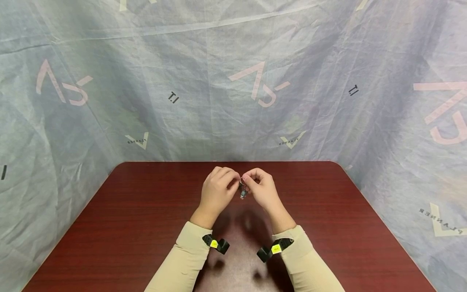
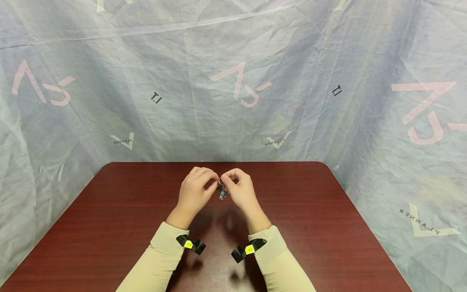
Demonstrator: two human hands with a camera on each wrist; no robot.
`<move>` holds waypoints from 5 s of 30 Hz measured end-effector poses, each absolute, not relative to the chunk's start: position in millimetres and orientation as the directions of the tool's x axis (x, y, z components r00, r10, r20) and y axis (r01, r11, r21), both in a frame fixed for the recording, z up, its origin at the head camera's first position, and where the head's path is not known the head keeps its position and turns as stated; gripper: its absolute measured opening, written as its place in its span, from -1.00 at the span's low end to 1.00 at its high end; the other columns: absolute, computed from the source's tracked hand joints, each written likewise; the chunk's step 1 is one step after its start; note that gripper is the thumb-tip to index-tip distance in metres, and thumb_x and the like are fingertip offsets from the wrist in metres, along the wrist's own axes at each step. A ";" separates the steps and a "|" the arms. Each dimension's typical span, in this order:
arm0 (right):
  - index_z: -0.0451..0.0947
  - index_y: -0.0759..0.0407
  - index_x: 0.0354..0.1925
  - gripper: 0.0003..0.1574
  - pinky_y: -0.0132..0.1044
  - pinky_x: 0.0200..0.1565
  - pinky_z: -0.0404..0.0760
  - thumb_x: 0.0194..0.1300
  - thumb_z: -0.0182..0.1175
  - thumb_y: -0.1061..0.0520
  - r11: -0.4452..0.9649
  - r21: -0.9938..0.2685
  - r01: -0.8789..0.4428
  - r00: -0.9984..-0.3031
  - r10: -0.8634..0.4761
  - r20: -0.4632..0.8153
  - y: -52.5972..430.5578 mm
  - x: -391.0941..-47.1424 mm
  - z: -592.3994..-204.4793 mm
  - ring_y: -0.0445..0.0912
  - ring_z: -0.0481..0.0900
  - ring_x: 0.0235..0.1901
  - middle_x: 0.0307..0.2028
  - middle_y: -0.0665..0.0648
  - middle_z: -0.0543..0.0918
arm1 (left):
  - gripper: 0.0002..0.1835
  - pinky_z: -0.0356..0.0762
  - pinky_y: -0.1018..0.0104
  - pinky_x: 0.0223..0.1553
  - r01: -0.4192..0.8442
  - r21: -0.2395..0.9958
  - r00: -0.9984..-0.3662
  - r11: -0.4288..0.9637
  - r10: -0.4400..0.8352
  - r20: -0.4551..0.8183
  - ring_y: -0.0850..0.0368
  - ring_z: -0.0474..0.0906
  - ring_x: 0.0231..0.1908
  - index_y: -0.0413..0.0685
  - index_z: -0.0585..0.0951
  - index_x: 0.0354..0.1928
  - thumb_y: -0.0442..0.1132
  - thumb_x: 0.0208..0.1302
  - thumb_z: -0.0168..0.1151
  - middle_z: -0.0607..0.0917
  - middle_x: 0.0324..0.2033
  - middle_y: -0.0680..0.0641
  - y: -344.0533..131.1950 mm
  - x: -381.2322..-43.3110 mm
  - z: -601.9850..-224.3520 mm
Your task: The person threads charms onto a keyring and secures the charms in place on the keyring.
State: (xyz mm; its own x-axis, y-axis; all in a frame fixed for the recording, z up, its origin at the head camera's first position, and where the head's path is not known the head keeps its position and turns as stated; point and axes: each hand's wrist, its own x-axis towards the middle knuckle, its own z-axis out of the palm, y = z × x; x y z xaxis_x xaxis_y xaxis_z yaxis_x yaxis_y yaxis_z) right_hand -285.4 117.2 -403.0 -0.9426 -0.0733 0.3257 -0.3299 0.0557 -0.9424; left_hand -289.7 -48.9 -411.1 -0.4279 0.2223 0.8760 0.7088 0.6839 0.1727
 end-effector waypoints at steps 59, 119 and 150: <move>0.58 0.47 -0.21 -0.86 -0.34 -0.44 0.58 0.41 0.22 0.32 0.093 -0.939 -0.331 -0.943 -0.074 0.325 116.8 -284.9 -401.4 -0.14 0.51 -0.55 -0.50 0.08 0.55 | -0.84 0.57 0.21 -0.33 0.719 0.361 -0.531 0.594 0.133 0.837 0.10 0.57 -0.26 0.03 0.70 -0.36 -0.36 0.12 0.51 0.73 -0.41 0.09 -50.0 -291.0 -415.7; 0.59 0.44 -0.23 -0.85 -0.35 -0.45 0.56 0.41 0.23 0.30 0.117 -0.925 -0.361 -0.932 -0.073 0.355 116.4 -284.2 -402.9 -0.14 0.51 -0.56 -0.51 0.13 0.56 | -0.90 0.55 0.27 -0.36 0.644 0.515 -0.657 0.565 0.065 0.751 0.18 0.53 -0.35 0.03 0.69 -0.39 -0.33 0.19 0.44 0.66 -0.49 0.11 -49.1 -290.9 -418.1; 0.58 0.44 -0.25 -0.86 -0.26 -0.46 0.64 0.41 0.23 0.31 0.126 -0.919 -0.373 -0.928 -0.063 0.368 117.5 -285.0 -402.6 -0.11 0.55 -0.57 -0.49 0.15 0.59 | -0.89 0.51 0.30 -0.34 0.600 0.646 -0.760 0.471 0.085 0.644 0.16 0.52 -0.39 -0.01 0.63 -0.29 -0.32 0.24 0.41 0.63 -0.45 0.08 -48.7 -294.0 -420.9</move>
